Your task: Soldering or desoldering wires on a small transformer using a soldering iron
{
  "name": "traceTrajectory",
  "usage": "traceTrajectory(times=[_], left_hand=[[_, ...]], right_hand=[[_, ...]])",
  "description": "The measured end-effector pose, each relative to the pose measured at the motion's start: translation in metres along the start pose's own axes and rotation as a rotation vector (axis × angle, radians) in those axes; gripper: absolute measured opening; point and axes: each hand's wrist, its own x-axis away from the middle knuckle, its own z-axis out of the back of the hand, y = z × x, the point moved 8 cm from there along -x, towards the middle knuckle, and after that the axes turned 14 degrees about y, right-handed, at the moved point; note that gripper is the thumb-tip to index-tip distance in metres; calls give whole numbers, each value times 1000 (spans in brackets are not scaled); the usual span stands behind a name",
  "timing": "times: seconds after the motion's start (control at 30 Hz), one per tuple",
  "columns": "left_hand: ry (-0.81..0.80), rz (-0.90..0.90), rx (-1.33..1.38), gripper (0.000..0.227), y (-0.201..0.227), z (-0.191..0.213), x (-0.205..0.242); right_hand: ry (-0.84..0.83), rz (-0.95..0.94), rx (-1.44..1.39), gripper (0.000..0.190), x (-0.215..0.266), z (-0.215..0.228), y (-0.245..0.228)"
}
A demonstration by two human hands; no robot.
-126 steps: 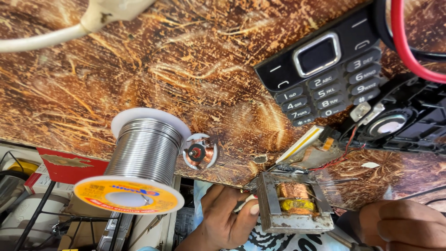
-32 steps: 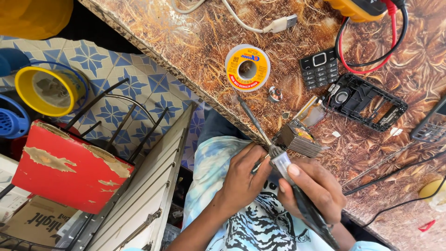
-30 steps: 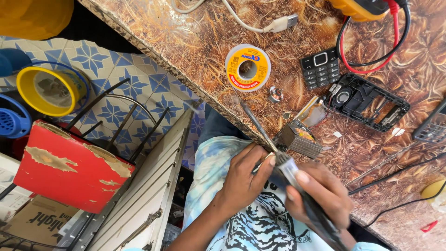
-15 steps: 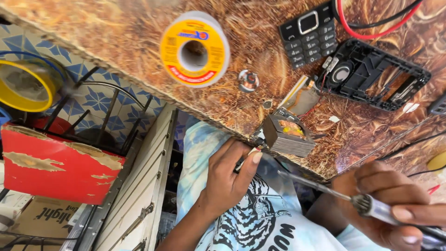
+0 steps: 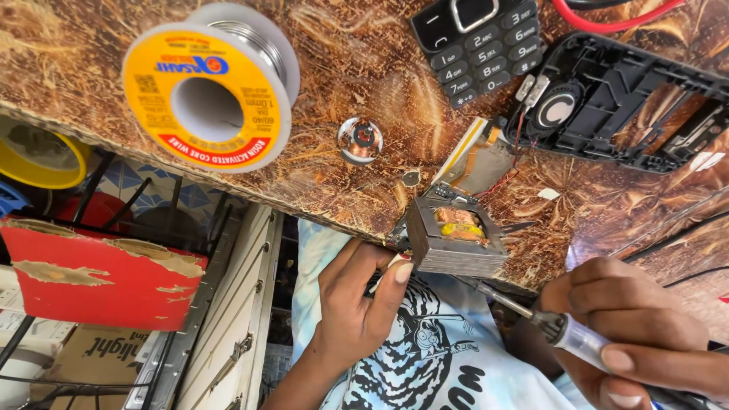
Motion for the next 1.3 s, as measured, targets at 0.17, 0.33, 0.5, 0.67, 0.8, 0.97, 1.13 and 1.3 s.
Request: traceTrajectory(times=[0.17,0.33,0.5,0.67,0.8,0.97,1.13,1.3], left_hand=[[12,8,-23,33,-3,-1,1],[7,12,-29,32,-5,-1,1],[5,2,-31,30,-5,-2,0],[2,7,-32,31,-7,-2,-1],[-4,1,-31,30,-7,-2,-2],[-3,2,-29,32,-5,-3,-4],[0,12,-32,32,-7,-3,-3],[-8,13,-40,32,-9,-4,-2]], right_hand=[[-55,58,-66,50,0,1,1],[-25,82,-96,49,0,1,1],[22,83,-59,51,1,5,2],[-95,28,1,52,3,8,3],[-35,21,-7,54,5,9,4],[-71,10,33,55,5,11,3],[-79,30,0,49,4,13,3],[-79,1,34,52,8,20,7]])
